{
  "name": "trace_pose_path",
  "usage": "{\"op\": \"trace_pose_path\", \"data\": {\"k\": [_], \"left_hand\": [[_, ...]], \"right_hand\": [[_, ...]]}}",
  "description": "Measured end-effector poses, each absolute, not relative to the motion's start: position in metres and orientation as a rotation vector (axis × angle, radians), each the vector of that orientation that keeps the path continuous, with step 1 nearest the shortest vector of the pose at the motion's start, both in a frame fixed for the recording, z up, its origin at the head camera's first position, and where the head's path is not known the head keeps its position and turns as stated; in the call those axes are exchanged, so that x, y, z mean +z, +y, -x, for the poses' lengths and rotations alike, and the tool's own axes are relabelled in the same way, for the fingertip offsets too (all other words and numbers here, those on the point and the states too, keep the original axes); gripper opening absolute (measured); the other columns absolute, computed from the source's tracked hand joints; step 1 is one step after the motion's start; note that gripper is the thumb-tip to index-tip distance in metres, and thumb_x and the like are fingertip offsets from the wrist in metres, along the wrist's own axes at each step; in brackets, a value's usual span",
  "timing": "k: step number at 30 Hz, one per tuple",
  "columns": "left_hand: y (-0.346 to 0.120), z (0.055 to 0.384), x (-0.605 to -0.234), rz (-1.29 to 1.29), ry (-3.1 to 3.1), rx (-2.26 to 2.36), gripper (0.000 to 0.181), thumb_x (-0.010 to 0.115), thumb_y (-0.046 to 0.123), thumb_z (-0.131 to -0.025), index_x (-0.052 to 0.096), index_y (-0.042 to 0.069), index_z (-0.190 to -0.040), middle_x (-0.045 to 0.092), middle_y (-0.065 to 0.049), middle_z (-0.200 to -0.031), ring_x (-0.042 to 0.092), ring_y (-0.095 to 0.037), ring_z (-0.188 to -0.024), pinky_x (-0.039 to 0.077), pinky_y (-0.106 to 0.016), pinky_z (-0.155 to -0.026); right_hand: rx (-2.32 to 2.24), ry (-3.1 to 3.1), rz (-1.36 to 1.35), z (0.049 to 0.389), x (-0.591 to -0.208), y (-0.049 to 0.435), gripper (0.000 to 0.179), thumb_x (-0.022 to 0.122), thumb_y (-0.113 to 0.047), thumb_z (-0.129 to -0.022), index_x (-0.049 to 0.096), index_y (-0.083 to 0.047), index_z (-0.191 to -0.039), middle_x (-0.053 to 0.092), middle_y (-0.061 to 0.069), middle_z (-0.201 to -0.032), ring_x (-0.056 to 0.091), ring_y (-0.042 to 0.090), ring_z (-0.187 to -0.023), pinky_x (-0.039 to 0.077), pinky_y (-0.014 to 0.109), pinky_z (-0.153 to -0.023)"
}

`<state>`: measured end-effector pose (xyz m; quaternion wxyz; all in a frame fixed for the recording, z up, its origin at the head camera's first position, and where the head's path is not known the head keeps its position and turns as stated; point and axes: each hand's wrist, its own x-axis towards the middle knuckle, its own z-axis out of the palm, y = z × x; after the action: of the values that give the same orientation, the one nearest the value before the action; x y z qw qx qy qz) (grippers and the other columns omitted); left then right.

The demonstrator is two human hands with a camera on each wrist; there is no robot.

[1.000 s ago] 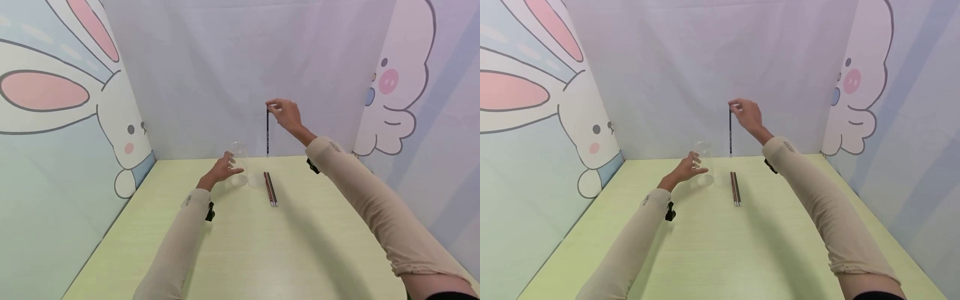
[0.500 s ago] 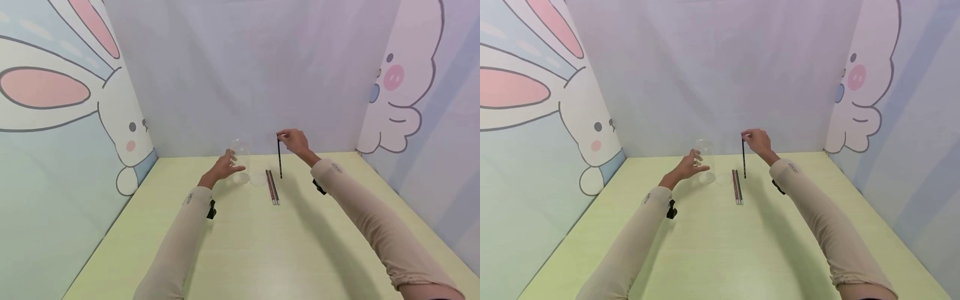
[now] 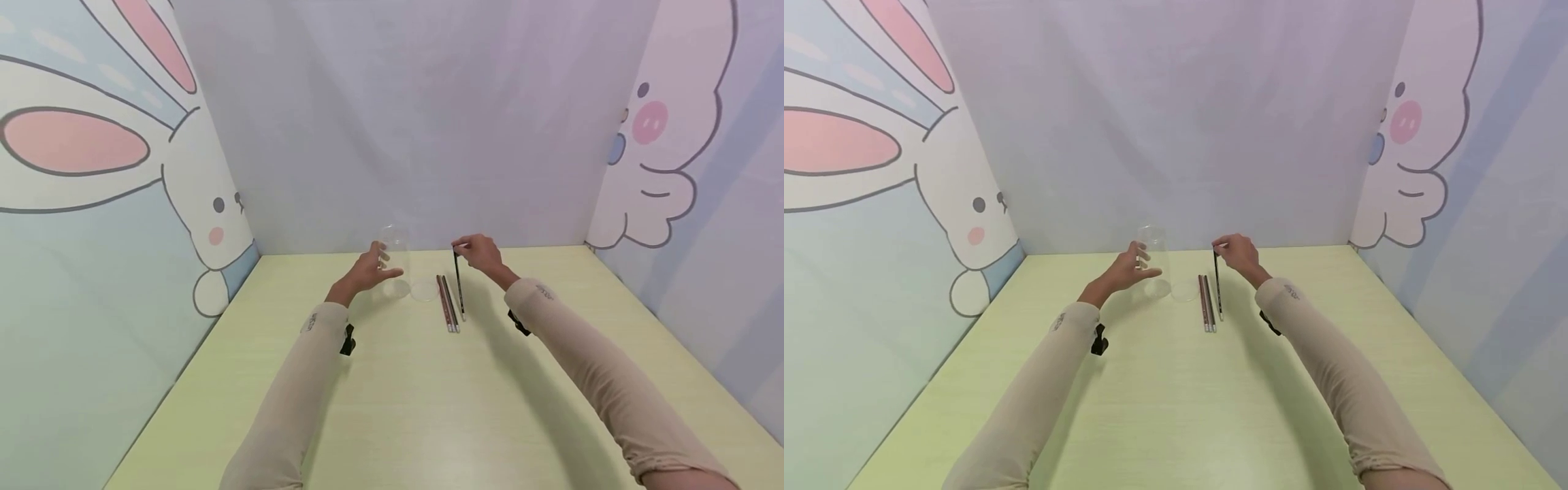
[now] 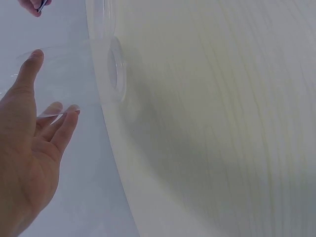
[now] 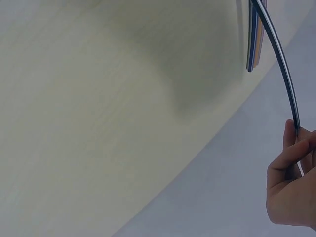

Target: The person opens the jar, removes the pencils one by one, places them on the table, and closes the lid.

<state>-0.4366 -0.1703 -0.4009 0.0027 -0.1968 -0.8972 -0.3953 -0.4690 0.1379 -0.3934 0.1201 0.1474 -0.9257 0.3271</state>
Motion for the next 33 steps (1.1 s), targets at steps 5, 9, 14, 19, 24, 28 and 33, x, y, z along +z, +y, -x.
{"op": "trace_pose_path", "data": {"k": [5,9,14,19,24,28,33], "left_hand": [[-0.170,0.437,-0.402,0.618,-2.810,-1.246,0.078,0.072,0.042,-0.085,0.026,0.010,-0.138,0.046,-0.020,-0.137,0.050,-0.033,-0.120,0.045,-0.046,-0.095],[-0.167,0.435,-0.402,0.614,-2.809,-1.235,0.077,0.072,0.042,-0.085,0.026,0.008,-0.138,0.048,-0.018,-0.135,0.051,-0.033,-0.120,0.046,-0.046,-0.095],[-0.166,0.435,-0.401,0.602,-2.813,-1.214,0.077,0.072,0.041,-0.085,0.026,0.008,-0.137,0.048,-0.017,-0.135,0.051,-0.032,-0.120,0.045,-0.046,-0.096],[-0.167,0.437,-0.401,0.602,-2.811,-1.207,0.076,0.072,0.041,-0.085,0.026,0.009,-0.138,0.048,-0.017,-0.135,0.051,-0.033,-0.120,0.045,-0.045,-0.096],[-0.168,0.438,-0.400,0.604,-2.820,-1.205,0.080,0.072,0.042,-0.084,0.026,0.007,-0.140,0.049,-0.013,-0.133,0.051,-0.032,-0.120,0.045,-0.044,-0.096],[-0.167,0.439,-0.400,0.614,-2.821,-1.200,0.082,0.072,0.042,-0.084,0.026,0.004,-0.140,0.048,-0.017,-0.135,0.051,-0.033,-0.120,0.045,-0.044,-0.096],[-0.167,0.439,-0.400,0.604,-2.827,-1.194,0.082,0.072,0.042,-0.085,0.026,0.003,-0.140,0.048,-0.018,-0.136,0.051,-0.033,-0.120,0.045,-0.045,-0.096]], "right_hand": [[0.986,-2.736,-0.417,0.468,-0.408,0.135,0.025,0.060,-0.025,-0.096,0.070,-0.013,-0.117,0.071,0.013,-0.102,0.067,0.031,-0.065,0.037,0.029,-0.041],[1.005,-2.775,-0.382,0.468,-0.421,0.134,0.028,0.060,-0.026,-0.096,0.069,-0.012,-0.117,0.071,0.013,-0.104,0.069,0.033,-0.070,0.036,0.028,-0.041],[0.970,-2.801,-0.348,0.467,-0.432,0.131,0.027,0.061,-0.028,-0.095,0.070,-0.012,-0.115,0.073,0.009,-0.099,0.067,0.023,-0.063,0.040,0.028,-0.042],[0.982,-2.807,-0.363,0.466,-0.440,0.128,0.025,0.062,-0.025,-0.094,0.071,-0.011,-0.113,0.072,0.010,-0.100,0.065,0.017,-0.064,0.043,0.027,-0.046],[0.939,-2.844,-0.334,0.466,-0.446,0.125,0.025,0.064,-0.028,-0.093,0.073,-0.013,-0.111,0.071,0.011,-0.104,0.066,0.019,-0.072,0.043,0.027,-0.047],[0.924,-2.843,-0.337,0.467,-0.451,0.125,0.024,0.064,-0.028,-0.093,0.073,-0.013,-0.110,0.071,0.011,-0.104,0.066,0.021,-0.075,0.044,0.027,-0.049],[0.915,-2.841,-0.377,0.468,-0.454,0.124,0.025,0.064,-0.027,-0.093,0.072,-0.012,-0.111,0.071,0.011,-0.105,0.066,0.021,-0.080,0.045,0.027,-0.053]]}}
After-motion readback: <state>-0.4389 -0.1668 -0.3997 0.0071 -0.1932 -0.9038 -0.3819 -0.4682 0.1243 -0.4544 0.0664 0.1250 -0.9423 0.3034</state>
